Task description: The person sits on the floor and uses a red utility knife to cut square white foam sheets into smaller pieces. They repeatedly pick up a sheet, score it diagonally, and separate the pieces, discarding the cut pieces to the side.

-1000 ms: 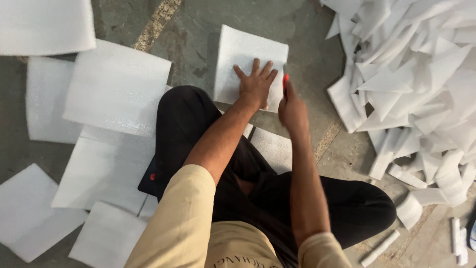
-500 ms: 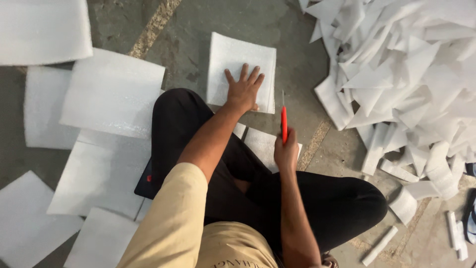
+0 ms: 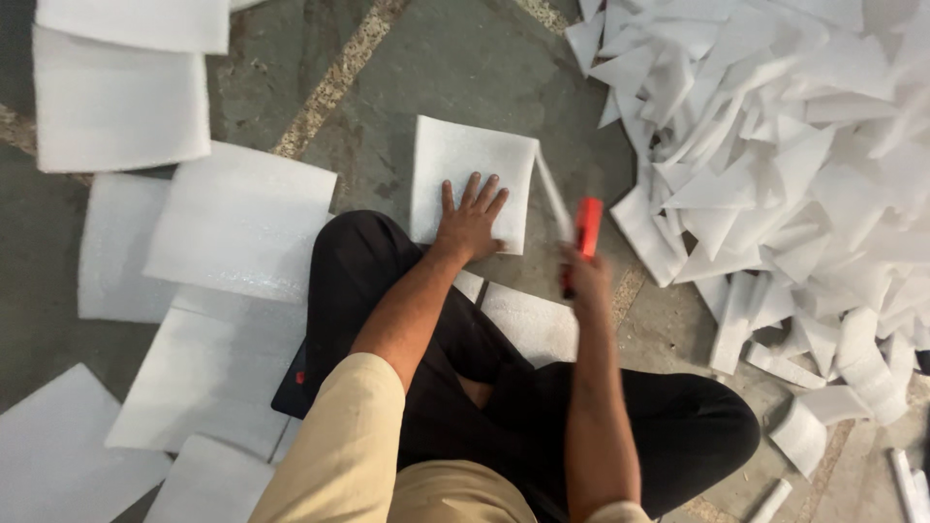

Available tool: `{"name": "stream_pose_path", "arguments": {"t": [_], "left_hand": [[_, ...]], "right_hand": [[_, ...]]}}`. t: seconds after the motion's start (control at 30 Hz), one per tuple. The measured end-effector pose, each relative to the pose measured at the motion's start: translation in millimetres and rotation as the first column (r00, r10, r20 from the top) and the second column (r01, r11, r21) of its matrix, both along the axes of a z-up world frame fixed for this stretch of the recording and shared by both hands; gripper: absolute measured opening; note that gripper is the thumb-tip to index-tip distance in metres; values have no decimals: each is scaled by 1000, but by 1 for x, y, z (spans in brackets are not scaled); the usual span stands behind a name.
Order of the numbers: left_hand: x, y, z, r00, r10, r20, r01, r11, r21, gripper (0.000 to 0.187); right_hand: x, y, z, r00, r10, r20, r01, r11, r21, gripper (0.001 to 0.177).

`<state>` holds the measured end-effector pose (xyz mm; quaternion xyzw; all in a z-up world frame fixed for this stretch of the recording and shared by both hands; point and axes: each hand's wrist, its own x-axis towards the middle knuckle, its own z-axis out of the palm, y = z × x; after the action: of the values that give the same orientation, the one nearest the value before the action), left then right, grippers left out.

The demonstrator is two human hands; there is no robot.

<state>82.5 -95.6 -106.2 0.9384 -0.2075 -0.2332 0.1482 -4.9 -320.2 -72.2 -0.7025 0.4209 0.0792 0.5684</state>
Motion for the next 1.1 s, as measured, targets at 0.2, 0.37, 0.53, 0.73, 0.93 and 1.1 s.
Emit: {"name": "stream_pose_path", "arguments": {"t": [0.2,0.37,0.53,0.73,0.93,1.1], "left_hand": [[2,-13,-6,997,67,-49,-67,998,8,104],[43,-9,-38,979,174,102,-147,962,-230,63],[76,55,-37,907,-69,416,38,996,82,71],[24,54,8,1000,19,21,-23,980,197,99],[27,45,27,999,44,8,-45,973,226,122],[38,42,35,992,69,-108,-35,958,285,138]], "right_hand": [[-69,-95,59,715,-551,431,521,830,197,23],[-90,-105,45,675,-526,517,667,734,-124,48],[-75,-61,31,824,-385,415,503,835,-224,65],[-53,26,20,969,211,125,-136,887,-442,63],[-31,99,18,794,608,-26,-527,666,-528,67],[26,124,16,668,743,-31,-568,483,-666,63]]}}
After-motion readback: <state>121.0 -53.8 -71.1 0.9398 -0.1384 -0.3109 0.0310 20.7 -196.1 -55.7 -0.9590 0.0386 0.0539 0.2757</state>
